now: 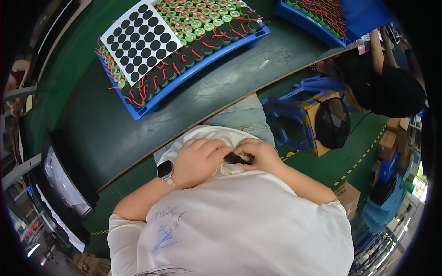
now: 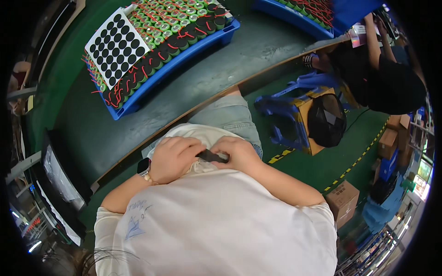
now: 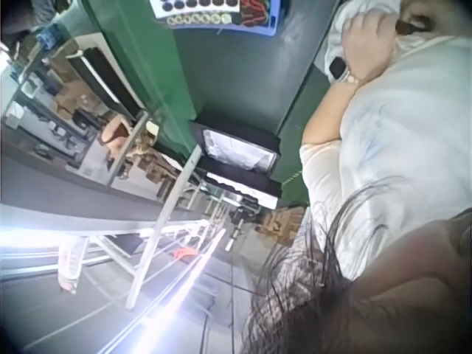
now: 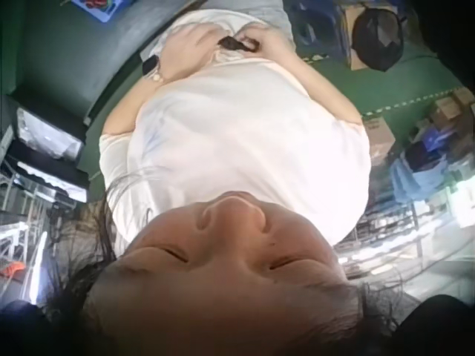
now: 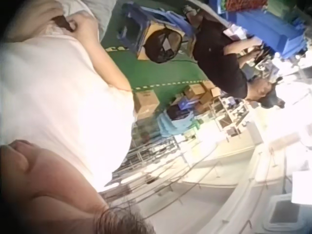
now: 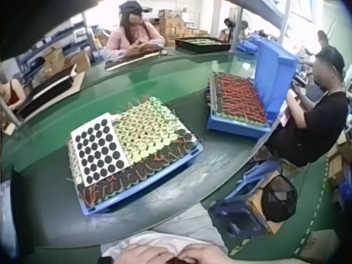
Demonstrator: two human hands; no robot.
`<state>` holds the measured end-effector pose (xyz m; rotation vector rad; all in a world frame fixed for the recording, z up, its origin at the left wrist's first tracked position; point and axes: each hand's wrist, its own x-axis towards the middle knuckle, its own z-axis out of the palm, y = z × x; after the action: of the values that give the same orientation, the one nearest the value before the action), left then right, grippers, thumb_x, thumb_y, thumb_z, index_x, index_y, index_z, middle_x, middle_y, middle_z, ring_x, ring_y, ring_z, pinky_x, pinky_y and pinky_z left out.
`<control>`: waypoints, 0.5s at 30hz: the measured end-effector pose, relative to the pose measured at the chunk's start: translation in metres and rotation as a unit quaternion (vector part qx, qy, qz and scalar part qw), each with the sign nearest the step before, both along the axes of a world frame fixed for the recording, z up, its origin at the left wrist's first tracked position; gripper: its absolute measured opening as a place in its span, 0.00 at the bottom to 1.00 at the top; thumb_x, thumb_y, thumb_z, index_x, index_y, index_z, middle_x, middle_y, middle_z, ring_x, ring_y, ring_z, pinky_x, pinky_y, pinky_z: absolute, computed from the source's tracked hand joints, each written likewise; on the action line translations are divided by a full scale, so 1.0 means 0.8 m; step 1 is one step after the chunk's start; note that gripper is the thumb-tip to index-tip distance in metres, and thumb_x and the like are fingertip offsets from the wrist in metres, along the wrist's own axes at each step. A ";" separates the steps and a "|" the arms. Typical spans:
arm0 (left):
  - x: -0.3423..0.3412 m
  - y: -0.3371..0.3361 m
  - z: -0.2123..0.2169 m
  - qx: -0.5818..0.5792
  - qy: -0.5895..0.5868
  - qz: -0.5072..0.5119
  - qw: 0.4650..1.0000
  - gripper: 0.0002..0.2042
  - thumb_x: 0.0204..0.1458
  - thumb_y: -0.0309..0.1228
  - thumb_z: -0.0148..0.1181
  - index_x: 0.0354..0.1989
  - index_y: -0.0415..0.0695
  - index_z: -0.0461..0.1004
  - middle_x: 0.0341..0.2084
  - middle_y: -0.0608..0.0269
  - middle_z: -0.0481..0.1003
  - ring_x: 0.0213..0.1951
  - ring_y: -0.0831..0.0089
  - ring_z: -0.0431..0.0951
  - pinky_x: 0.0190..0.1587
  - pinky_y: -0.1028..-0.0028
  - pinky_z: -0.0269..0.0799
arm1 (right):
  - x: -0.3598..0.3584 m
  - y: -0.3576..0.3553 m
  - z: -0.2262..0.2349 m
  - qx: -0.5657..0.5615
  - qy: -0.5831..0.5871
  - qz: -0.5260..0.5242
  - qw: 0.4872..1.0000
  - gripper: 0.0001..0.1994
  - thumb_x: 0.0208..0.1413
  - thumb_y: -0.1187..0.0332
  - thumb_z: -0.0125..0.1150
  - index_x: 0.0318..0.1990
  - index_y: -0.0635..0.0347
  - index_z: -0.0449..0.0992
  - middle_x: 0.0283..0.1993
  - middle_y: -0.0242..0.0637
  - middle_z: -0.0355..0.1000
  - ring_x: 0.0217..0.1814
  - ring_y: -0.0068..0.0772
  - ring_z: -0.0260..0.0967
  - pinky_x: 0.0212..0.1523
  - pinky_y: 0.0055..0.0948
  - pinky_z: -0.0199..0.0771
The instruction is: The person peels circular stickers from a backing sheet by hand and sticks them onto the ends of battery cells arranged in a tray, then places the sticker sheet over the tray.
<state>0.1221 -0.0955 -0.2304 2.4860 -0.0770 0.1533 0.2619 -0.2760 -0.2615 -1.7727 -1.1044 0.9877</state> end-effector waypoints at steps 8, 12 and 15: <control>-0.002 0.018 -0.008 -0.061 0.078 0.052 0.994 0.12 0.47 0.22 0.56 0.42 0.42 0.74 0.35 0.60 0.75 0.34 0.63 0.77 0.36 0.67 0.73 | 0.001 -0.016 -0.004 -0.063 0.081 -0.074 0.992 0.10 0.45 0.70 0.68 0.36 0.60 0.75 0.29 0.33 0.74 0.28 0.22 0.70 0.30 0.23 0.70; -0.077 0.061 0.044 -0.455 -0.006 0.349 0.819 0.12 0.55 0.16 0.45 0.45 0.42 0.66 0.25 0.62 0.69 0.23 0.76 0.71 0.25 0.77 0.68 | 0.009 -0.047 -0.016 0.042 0.332 -0.307 0.891 0.10 0.61 0.72 0.49 0.48 0.65 0.65 0.36 0.35 0.72 0.33 0.21 0.67 0.34 0.22 0.69; -0.159 0.096 0.088 -0.626 -0.084 0.462 0.622 0.03 0.62 0.29 0.42 0.40 0.46 0.64 0.19 0.67 0.61 0.14 0.84 0.53 0.14 0.85 0.46 | 0.052 -0.095 0.000 -0.020 0.418 -0.416 0.807 0.12 0.64 0.56 0.49 0.42 0.54 0.68 0.31 0.30 0.66 0.19 0.21 0.54 0.18 0.19 0.51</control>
<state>-0.0053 -0.0186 -0.1601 0.8641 0.9310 0.6125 0.3039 -0.3519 -0.2616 -1.3440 0.2614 1.0182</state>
